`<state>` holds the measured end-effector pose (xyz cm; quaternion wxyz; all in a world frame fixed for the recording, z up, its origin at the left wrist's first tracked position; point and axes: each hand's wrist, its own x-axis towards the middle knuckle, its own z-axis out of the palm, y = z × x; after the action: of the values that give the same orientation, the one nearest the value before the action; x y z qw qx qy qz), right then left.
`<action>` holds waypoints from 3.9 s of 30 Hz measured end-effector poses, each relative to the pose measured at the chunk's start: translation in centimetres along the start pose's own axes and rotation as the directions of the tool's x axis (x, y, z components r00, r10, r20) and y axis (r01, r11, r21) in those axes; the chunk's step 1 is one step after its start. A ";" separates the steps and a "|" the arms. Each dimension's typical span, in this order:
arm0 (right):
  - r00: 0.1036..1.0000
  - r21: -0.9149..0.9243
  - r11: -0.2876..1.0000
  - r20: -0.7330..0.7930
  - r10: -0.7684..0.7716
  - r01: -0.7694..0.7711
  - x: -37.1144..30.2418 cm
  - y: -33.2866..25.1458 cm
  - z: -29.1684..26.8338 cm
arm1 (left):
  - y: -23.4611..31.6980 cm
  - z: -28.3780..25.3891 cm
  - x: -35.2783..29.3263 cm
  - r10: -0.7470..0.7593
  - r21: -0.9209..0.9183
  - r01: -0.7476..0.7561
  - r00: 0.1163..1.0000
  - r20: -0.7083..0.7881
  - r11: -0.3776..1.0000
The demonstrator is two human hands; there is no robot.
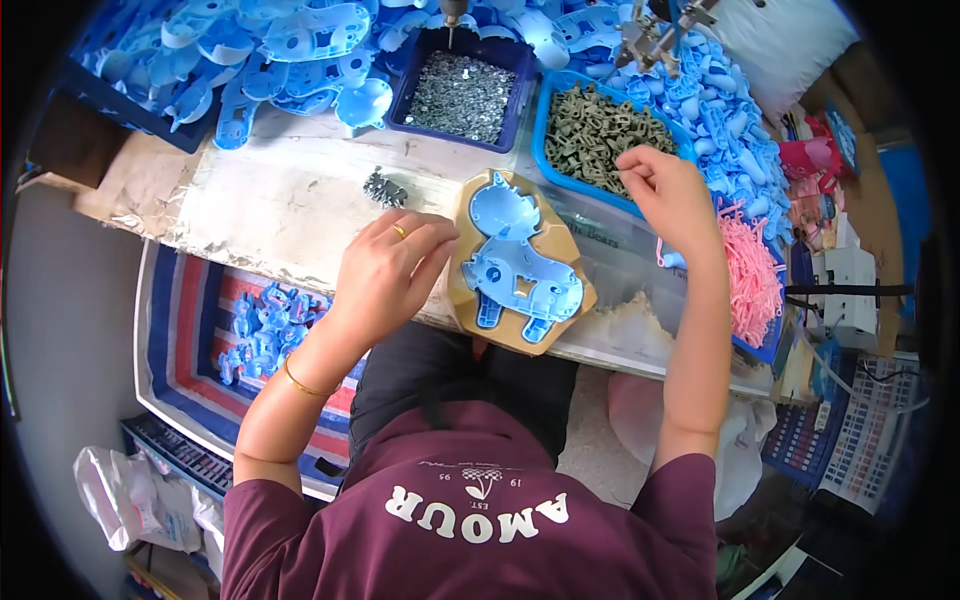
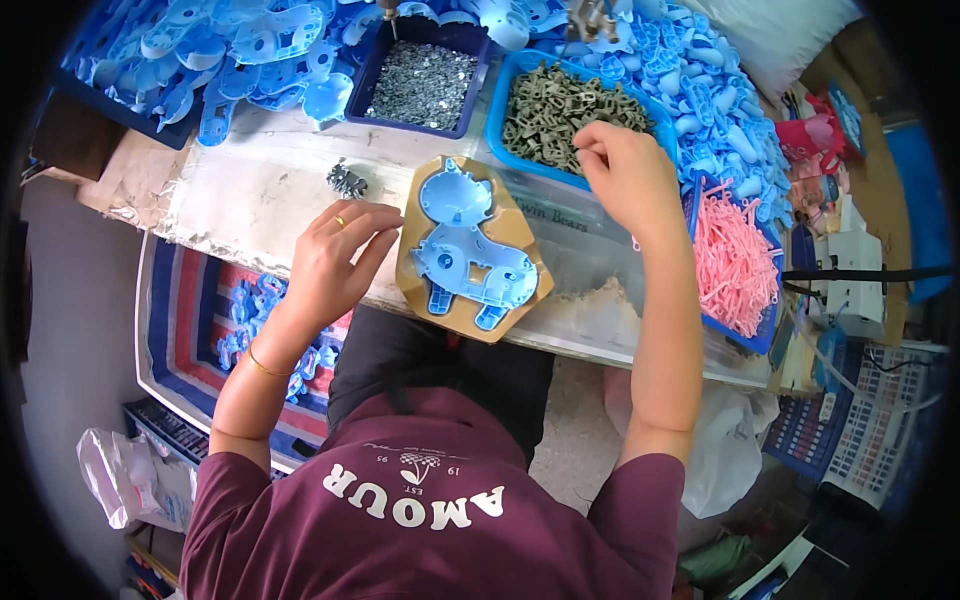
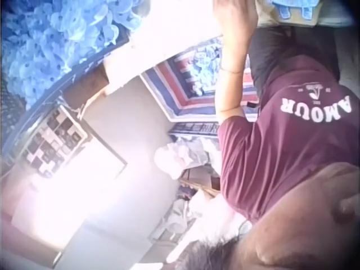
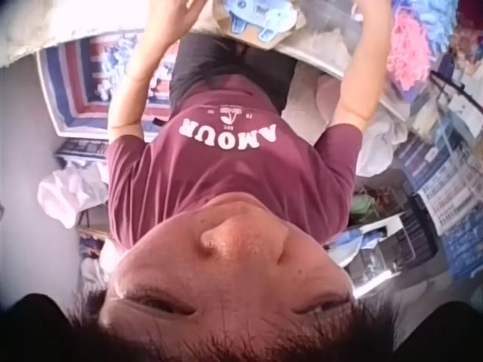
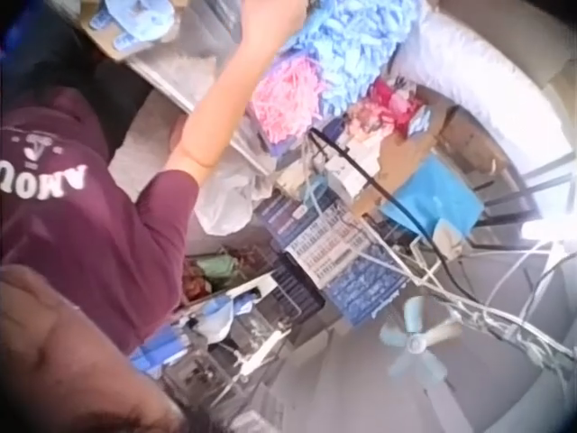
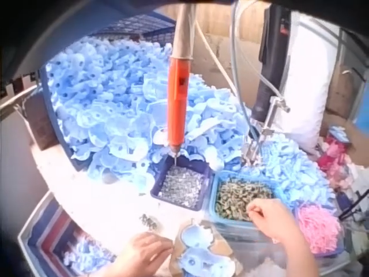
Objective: Assembling small plastic hippo-shaped toys by inserting internal components and securing them with a powered screwdriver.
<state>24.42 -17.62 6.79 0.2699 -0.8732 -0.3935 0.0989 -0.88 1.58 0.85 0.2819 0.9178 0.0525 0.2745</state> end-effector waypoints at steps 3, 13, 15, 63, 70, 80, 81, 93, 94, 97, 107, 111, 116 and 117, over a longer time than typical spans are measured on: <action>0.997 -0.183 0.982 -0.056 -0.046 0.035 1.1 3.5 0.7 | 1.0 0.4 0.5 0.043 -0.052 -0.043 0.999 -0.001 0.998; 0.965 -0.322 0.944 -0.219 -0.142 0.065 2.1 3.8 3.6 | 4.2 2.3 1.7 0.171 -0.127 -0.163 0.984 0.058 0.978; 0.942 -0.320 0.943 -0.279 -0.188 0.094 1.3 3.5 2.9 | 4.3 2.6 2.2 0.167 -0.165 -0.152 0.982 0.085 0.975; 0.973 0.673 0.717 0.228 0.031 -0.180 -11.7 -3.0 0.4 | 5.0 3.9 2.1 -0.360 -0.688 0.688 0.717 0.596 0.230; 0.951 0.596 0.789 0.305 -0.054 -0.147 -10.3 -4.2 2.7 | 4.9 3.5 1.9 -0.322 -0.680 0.684 0.728 0.606 0.265; 0.966 0.552 0.825 0.258 -0.029 -0.122 -10.3 -4.0 3.3 | 5.3 3.3 1.6 -0.284 -0.646 0.676 0.736 0.614 0.354; 0.952 0.562 0.812 0.305 -0.028 -0.156 -10.3 -4.2 3.0 | 5.2 3.0 1.7 -0.284 -0.645 0.677 0.735 0.616 0.353; 0.924 0.020 0.924 0.004 -0.383 0.383 -9.4 -4.4 5.6 | 3.6 0.6 3.3 -0.348 -0.478 0.534 0.835 0.425 0.698; 0.898 -0.122 0.894 -0.033 -0.438 0.432 -9.1 -4.3 6.2 | 2.9 0.5 3.4 -0.431 -0.514 0.534 0.845 0.315 0.671; 0.873 -0.212 0.862 -0.069 -0.484 0.461 -8.9 -4.5 7.6 | 1.7 -0.3 2.7 -0.380 -0.456 0.372 0.922 0.077 0.808; 0.882 -0.216 0.858 0.025 -0.471 0.465 -7.8 -4.5 9.2 | 1.3 1.1 0.5 0.101 -0.111 -0.097 0.995 0.025 0.989; 0.861 -0.152 0.848 0.045 -0.507 0.508 -7.4 -4.4 9.1 | 1.0 1.5 0.2 0.203 -0.096 -0.196 0.977 0.066 0.976; 0.879 -0.144 0.868 0.118 -0.462 0.476 -7.0 -4.6 8.7 | 0.8 1.8 -0.2 0.195 -0.080 -0.187 0.974 0.116 0.979; 0.871 -0.146 0.865 0.190 -0.452 0.480 -6.3 -4.6 8.5 | 0.9 1.9 -0.2 0.269 -0.025 -0.269 0.947 0.174 0.963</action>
<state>13.97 -16.44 1.95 0.1719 -0.7635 -0.6198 0.0580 -0.13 -0.17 -0.02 0.2460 0.9369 -0.0983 0.2282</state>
